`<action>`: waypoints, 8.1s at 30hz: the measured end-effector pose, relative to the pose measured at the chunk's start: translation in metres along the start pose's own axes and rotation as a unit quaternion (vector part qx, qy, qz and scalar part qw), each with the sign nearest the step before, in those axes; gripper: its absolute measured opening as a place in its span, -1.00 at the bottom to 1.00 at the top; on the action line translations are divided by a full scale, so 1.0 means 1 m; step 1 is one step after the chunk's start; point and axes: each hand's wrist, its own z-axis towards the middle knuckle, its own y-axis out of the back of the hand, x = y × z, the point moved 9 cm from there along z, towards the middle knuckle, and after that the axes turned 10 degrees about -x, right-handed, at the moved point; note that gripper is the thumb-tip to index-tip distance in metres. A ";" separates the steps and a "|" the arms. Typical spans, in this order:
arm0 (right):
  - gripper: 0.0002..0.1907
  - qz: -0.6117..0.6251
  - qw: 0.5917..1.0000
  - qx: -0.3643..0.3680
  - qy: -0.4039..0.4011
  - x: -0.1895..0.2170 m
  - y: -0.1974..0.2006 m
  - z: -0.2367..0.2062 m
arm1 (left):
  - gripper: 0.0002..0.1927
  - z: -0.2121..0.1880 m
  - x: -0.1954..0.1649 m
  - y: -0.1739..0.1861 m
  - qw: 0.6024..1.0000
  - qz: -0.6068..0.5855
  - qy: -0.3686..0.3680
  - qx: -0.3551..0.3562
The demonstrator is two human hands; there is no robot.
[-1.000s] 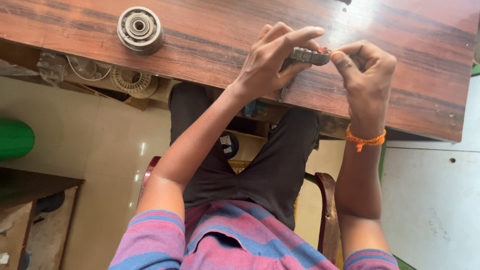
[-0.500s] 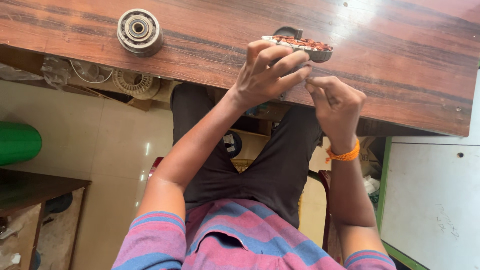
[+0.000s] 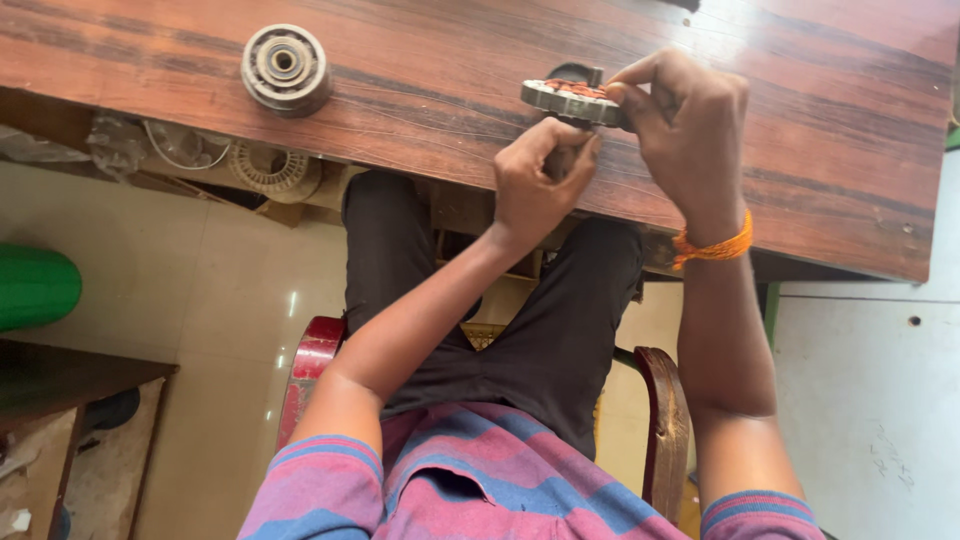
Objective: The person sits at a wooden workbench working on a small electric motor armature, pressing and adjusting copper wire coils seated in the armature slots by hand while turning the armature to reach different sides.
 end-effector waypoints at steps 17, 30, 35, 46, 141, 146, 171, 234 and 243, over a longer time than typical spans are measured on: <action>-0.95 0.170 0.952 -0.065 -0.244 -0.041 0.026 -0.036 | -0.45 0.028 -0.047 -0.020 0.927 0.142 -0.273 0.214; -0.93 0.091 0.979 -0.141 -0.117 0.007 0.019 -0.079 | -0.56 0.040 -0.019 -0.009 0.956 0.073 -0.085 0.271; -0.91 0.140 0.968 -0.186 -0.099 0.019 0.003 -0.091 | -0.66 0.013 -0.062 0.000 0.871 0.210 -0.415 0.161; -0.94 0.127 0.967 -0.069 -0.211 0.014 0.025 -0.099 | -0.85 0.013 -0.051 0.004 0.931 0.124 -0.294 0.175; -0.90 0.081 0.993 0.056 -0.057 -0.011 -0.011 0.005 | -0.90 -0.008 -0.012 0.010 0.993 -0.019 0.108 -0.036; -0.96 0.107 0.992 0.065 -0.034 -0.011 -0.010 0.009 | -0.90 -0.014 -0.015 0.008 0.995 -0.005 0.093 -0.038; -0.91 0.098 0.962 -0.071 -0.243 -0.044 0.031 -0.029 | -0.16 0.030 -0.012 -0.017 0.953 0.049 -0.205 0.220; -0.94 0.105 0.968 -0.066 -0.220 -0.041 0.032 -0.048 | -0.25 0.028 -0.024 -0.031 0.942 0.060 -0.241 0.226; -0.94 0.019 0.984 -0.113 -0.133 -0.014 0.037 -0.080 | -0.37 0.023 -0.015 -0.031 0.948 0.063 -0.238 0.201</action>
